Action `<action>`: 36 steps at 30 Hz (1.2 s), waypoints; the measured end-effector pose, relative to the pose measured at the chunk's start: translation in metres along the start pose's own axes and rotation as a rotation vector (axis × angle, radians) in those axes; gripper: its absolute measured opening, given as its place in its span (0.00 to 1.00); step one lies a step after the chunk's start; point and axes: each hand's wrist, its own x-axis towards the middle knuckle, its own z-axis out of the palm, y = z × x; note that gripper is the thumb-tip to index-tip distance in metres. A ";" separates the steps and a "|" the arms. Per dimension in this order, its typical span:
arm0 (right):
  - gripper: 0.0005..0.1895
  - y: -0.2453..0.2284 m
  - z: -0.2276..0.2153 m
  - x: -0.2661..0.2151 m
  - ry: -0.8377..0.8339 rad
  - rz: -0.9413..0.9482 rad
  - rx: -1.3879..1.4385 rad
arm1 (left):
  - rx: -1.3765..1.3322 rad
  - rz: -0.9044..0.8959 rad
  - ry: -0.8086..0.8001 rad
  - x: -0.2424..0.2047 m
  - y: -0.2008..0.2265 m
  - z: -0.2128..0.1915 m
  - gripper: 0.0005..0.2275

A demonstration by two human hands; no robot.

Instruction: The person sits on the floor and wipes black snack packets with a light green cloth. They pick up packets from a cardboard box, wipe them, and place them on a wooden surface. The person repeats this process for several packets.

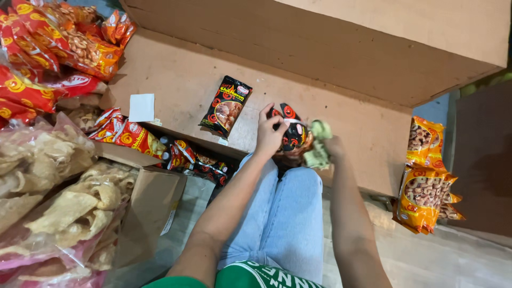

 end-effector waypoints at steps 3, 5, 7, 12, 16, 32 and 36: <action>0.24 0.004 -0.030 -0.012 0.076 -0.026 0.407 | -0.287 -0.038 -0.086 0.006 0.001 -0.004 0.07; 0.24 0.007 -0.036 -0.013 0.054 -0.020 0.424 | -0.271 -0.053 -0.123 0.017 -0.010 -0.016 0.05; 0.24 0.011 -0.043 -0.015 0.035 -0.011 0.440 | -0.257 -0.070 -0.163 0.023 -0.021 -0.022 0.03; 0.23 0.014 -0.026 -0.021 -0.088 -0.033 0.514 | 0.555 0.004 0.052 0.039 -0.047 -0.039 0.05; 0.24 0.000 -0.011 -0.040 -0.111 -0.056 0.540 | 0.089 -0.254 0.098 0.024 -0.015 -0.021 0.17; 0.31 -0.045 0.045 -0.046 0.198 -0.646 -0.424 | 0.344 0.153 -0.321 0.038 -0.045 0.008 0.32; 0.26 -0.040 0.077 -0.075 0.342 -0.785 -0.904 | 0.373 0.206 -0.243 0.048 -0.045 0.002 0.25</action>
